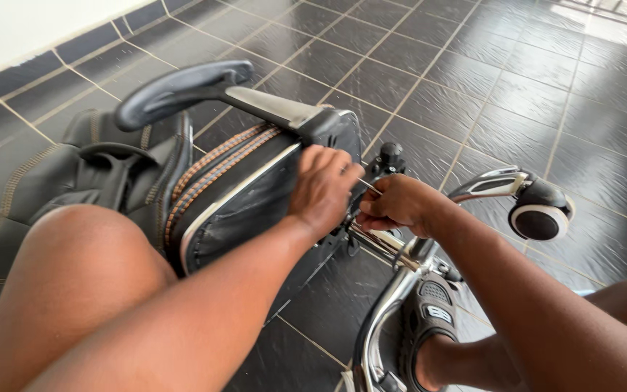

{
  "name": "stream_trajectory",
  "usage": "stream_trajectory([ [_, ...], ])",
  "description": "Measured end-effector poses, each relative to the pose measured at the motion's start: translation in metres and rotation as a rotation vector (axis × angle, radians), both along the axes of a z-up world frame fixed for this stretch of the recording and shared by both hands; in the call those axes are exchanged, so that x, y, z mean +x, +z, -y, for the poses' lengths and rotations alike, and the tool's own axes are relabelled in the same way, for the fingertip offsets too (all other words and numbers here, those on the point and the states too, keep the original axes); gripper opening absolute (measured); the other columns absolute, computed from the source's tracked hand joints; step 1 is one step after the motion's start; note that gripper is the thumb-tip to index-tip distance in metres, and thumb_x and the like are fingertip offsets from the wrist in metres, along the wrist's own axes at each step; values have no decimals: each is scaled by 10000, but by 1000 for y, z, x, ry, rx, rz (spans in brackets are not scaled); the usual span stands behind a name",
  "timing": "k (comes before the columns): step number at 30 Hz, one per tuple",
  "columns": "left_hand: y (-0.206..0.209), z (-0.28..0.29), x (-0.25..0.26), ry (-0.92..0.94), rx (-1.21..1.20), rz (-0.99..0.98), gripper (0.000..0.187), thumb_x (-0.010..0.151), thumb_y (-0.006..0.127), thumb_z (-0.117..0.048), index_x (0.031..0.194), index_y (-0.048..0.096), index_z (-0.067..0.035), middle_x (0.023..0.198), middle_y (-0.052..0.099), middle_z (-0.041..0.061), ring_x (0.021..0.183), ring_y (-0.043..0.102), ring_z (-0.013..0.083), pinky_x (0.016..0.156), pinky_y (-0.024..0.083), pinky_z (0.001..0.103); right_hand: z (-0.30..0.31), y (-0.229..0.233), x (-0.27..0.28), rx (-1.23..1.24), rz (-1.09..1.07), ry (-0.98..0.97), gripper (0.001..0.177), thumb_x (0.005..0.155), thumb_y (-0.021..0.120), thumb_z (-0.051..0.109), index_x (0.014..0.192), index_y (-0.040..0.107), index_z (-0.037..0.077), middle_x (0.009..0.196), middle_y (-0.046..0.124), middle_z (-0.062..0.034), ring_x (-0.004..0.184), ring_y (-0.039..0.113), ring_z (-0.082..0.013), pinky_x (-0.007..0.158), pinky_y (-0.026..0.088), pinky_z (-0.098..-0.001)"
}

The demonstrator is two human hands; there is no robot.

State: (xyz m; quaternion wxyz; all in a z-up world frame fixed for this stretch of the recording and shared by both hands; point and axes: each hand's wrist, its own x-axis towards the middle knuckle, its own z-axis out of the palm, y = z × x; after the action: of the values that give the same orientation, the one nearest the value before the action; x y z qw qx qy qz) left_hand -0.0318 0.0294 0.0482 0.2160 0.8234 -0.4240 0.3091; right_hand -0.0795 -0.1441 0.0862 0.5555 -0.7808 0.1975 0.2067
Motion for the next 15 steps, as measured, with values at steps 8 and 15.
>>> stream_trajectory([
  [8, 1, -50, -8, 784, 137, -114, 608, 906, 551, -175, 1487, 438, -39, 1570, 362, 256, 1460, 309, 436, 1197, 197, 550, -7, 12, 3, 48, 16, -39, 160, 1001, 537, 80, 1073, 635, -24, 997, 729, -153, 847, 735, -186, 715, 631, -266],
  [15, -14, -43, -4, 768, 127, -190, 555, 981, 460, -193, 1518, 381, -79, 1604, 342, 235, 1502, 269, 425, 1208, 183, 523, -22, 7, -4, 11, 9, -240, 223, 1074, 477, 180, 972, 612, 35, 943, 673, -146, 802, 666, -215, 718, 577, -315],
])
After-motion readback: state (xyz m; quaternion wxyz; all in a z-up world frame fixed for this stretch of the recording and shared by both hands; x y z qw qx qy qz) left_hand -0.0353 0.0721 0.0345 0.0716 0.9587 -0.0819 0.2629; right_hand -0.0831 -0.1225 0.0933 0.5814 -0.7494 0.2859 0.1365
